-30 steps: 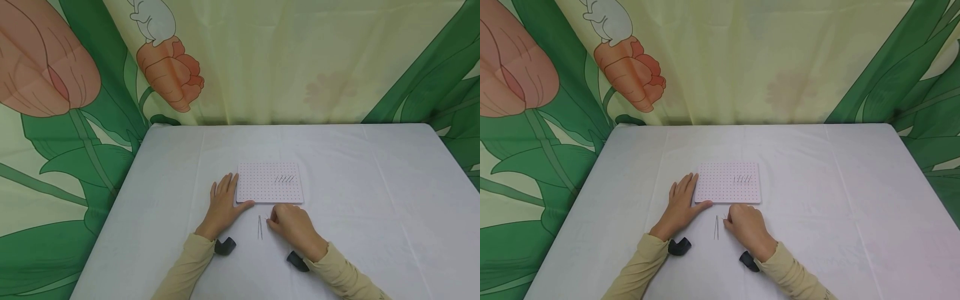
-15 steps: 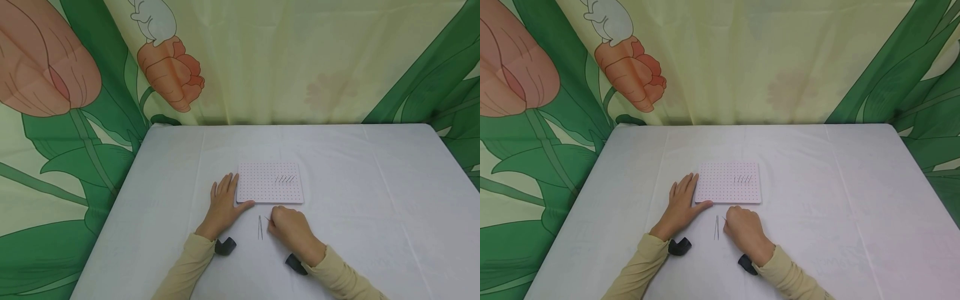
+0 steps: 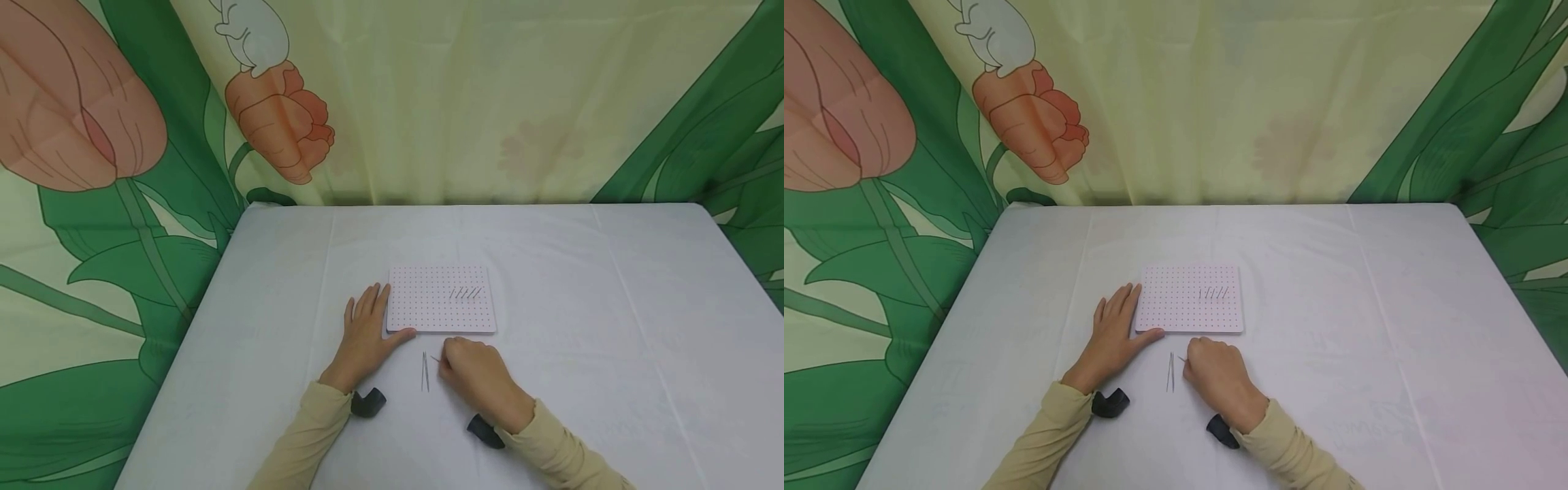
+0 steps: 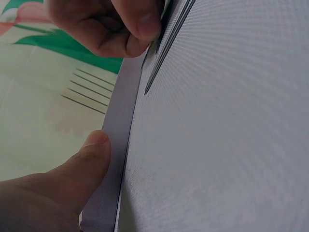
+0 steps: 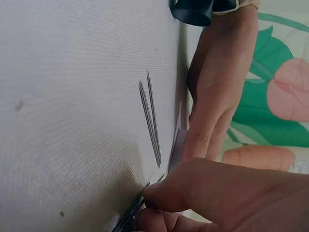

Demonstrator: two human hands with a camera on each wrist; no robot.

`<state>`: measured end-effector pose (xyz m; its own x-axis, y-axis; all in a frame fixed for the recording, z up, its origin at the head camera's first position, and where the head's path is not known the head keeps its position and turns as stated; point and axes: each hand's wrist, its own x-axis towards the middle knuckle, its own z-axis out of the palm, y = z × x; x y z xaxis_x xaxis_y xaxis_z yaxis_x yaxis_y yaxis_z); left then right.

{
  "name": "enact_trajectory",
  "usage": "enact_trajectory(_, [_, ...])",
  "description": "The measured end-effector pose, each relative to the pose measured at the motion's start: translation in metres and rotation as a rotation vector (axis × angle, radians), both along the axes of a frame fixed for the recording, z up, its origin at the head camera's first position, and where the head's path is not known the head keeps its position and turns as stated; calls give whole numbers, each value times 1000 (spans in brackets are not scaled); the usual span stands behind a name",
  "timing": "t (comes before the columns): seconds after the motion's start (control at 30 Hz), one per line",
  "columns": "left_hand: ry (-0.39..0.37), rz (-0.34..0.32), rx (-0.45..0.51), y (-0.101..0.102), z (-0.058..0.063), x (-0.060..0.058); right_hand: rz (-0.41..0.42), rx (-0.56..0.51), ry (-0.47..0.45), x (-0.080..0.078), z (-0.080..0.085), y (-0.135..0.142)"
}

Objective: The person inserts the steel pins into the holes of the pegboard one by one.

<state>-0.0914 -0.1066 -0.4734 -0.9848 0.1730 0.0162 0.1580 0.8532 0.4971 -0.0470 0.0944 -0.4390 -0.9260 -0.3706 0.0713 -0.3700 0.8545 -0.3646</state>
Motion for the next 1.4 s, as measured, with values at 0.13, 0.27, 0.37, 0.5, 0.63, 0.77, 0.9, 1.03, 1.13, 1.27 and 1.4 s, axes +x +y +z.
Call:
enact_trajectory(0.13, [-1,-1,-1,0,0,0,12,-44,-26,-1,1,2])
enact_trajectory(0.27, [-5,2,-2,0,0,0,6,-94,-75,-4,0,2])
enact_trajectory(0.37, [-11,3,-2,0,0,0,2,-145,-106,-6,-1,3])
enact_trajectory(0.5, [-14,4,-6,0,-1,-1,26,-222,-120,-9,0,4])
enact_trajectory(0.63, [-13,5,-7,0,-1,-1,70,-304,-136,-12,3,7])
enact_trajectory(0.77, [-16,5,-9,0,-1,-1,75,-353,-166,-15,6,9])
enact_trajectory(0.9, [-24,3,-10,0,-1,-1,63,-370,-165,-16,9,11])
enact_trajectory(1.03, [-26,4,-16,0,-1,-1,43,-398,-162,-19,12,15])
enact_trajectory(1.13, [-26,6,-17,0,-1,-1,16,-429,-151,-21,14,19])
enact_trajectory(1.27, [-26,6,-19,0,-1,-1,-15,-480,-123,-25,17,24])
enact_trajectory(1.4, [-24,6,-17,0,-1,-1,-44,-504,-83,-30,17,30])
